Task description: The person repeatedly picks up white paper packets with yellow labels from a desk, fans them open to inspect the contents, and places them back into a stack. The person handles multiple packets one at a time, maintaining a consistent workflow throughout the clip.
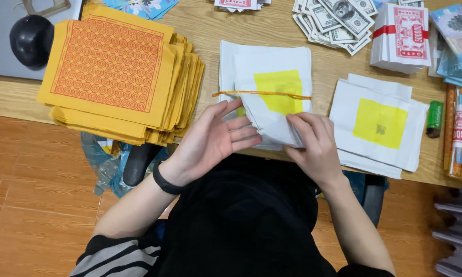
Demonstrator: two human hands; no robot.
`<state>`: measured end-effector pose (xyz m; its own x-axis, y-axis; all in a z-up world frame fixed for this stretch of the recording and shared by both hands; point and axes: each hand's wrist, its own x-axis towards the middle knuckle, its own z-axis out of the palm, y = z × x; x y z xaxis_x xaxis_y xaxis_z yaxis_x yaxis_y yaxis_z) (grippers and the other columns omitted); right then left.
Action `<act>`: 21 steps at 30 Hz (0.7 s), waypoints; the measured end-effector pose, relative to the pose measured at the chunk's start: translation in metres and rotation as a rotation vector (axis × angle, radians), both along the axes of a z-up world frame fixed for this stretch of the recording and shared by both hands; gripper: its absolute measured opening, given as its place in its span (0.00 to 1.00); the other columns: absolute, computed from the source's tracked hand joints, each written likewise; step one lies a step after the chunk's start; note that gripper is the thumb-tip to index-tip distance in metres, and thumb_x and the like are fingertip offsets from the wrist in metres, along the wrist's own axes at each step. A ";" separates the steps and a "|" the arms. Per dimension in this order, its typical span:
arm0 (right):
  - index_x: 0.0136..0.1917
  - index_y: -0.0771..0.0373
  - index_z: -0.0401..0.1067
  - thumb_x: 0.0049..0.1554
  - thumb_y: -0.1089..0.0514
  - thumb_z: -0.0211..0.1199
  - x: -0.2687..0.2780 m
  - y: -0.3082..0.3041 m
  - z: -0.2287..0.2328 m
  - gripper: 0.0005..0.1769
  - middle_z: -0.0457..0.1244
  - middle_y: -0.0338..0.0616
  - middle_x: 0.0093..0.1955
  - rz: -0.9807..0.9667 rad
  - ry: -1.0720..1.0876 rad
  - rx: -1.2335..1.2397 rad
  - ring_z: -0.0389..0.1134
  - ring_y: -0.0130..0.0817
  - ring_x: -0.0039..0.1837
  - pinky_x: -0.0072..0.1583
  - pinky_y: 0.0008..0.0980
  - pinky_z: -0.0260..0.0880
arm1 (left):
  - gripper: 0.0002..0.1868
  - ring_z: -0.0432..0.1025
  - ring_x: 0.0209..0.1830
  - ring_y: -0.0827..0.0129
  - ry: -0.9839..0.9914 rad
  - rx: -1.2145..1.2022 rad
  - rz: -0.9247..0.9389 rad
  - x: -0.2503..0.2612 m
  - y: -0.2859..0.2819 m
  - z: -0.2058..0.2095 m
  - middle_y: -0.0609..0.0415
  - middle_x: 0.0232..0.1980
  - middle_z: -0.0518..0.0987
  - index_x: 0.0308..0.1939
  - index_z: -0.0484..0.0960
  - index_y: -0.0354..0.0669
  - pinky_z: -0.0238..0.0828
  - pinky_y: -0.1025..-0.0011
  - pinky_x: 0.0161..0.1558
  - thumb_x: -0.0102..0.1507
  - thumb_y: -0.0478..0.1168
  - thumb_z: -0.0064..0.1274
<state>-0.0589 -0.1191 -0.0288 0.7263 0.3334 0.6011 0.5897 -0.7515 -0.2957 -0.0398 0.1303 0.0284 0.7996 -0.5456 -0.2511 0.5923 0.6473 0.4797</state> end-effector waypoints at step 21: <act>0.62 0.74 0.69 0.63 0.57 0.42 -0.068 -0.062 -0.034 0.23 0.67 0.60 0.47 -0.170 0.986 1.143 0.68 0.41 0.44 0.47 0.45 0.73 | 0.22 0.77 0.44 0.62 -0.187 0.482 -0.196 -0.045 -0.021 -0.013 0.45 0.46 0.82 0.56 0.76 0.33 0.80 0.58 0.42 0.57 0.32 0.55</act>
